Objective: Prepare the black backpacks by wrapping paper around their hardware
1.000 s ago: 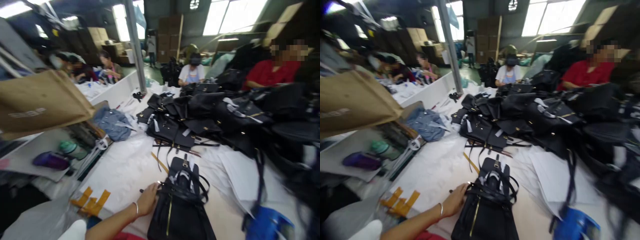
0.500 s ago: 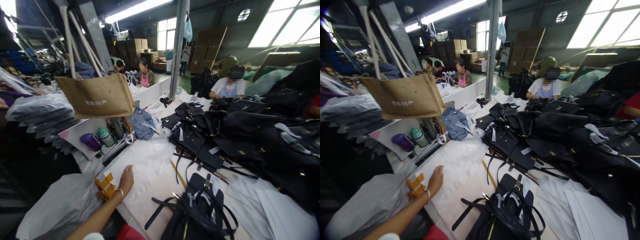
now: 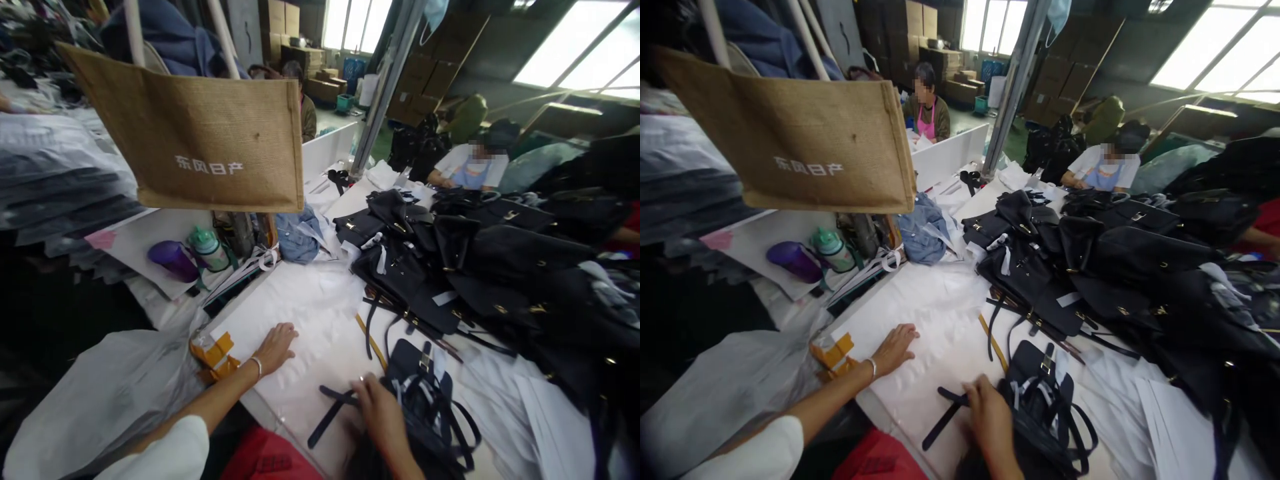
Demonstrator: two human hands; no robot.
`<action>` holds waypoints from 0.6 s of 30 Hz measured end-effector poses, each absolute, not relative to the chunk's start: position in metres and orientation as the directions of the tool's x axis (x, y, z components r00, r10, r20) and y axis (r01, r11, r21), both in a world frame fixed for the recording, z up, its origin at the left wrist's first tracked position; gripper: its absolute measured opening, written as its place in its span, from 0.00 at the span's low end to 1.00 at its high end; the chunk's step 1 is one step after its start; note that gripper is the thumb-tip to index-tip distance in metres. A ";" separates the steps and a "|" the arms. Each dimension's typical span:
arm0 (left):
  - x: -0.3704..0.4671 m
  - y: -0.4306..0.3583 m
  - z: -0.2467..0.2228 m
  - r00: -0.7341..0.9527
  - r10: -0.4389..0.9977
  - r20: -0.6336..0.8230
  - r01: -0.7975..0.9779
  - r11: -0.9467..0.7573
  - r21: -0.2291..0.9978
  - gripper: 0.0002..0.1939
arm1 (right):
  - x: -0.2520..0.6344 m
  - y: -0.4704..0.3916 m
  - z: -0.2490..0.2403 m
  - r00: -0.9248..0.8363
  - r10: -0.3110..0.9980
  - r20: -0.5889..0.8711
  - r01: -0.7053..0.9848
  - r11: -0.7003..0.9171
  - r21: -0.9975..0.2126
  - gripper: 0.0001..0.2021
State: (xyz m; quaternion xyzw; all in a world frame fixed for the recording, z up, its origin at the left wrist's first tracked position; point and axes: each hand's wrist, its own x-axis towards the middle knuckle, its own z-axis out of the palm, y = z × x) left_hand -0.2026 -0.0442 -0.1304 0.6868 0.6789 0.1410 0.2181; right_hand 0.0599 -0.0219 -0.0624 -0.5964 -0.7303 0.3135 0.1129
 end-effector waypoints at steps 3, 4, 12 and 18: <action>-0.213 -0.042 -0.136 0.048 0.993 -0.108 0.849 0.016 0.528 0.24 | 0.000 -0.028 -0.086 -0.483 0.853 -0.195 0.745 0.284 -0.603 0.07; -0.215 -0.041 -0.137 0.048 0.993 -0.109 0.840 0.019 0.542 0.24 | -0.018 -0.030 -0.096 -0.519 0.832 -0.199 0.723 0.302 -0.622 0.11; -0.227 -0.044 -0.138 0.044 0.996 -0.083 0.740 0.023 0.672 0.23 | -0.021 -0.017 -0.125 -0.458 0.798 -0.393 0.591 -0.057 -0.805 0.06; -0.216 -0.023 -0.091 0.114 0.993 -0.005 0.479 -0.050 0.876 0.29 | 0.007 -0.022 -0.078 -0.458 0.749 -0.479 0.364 -0.334 -0.870 0.18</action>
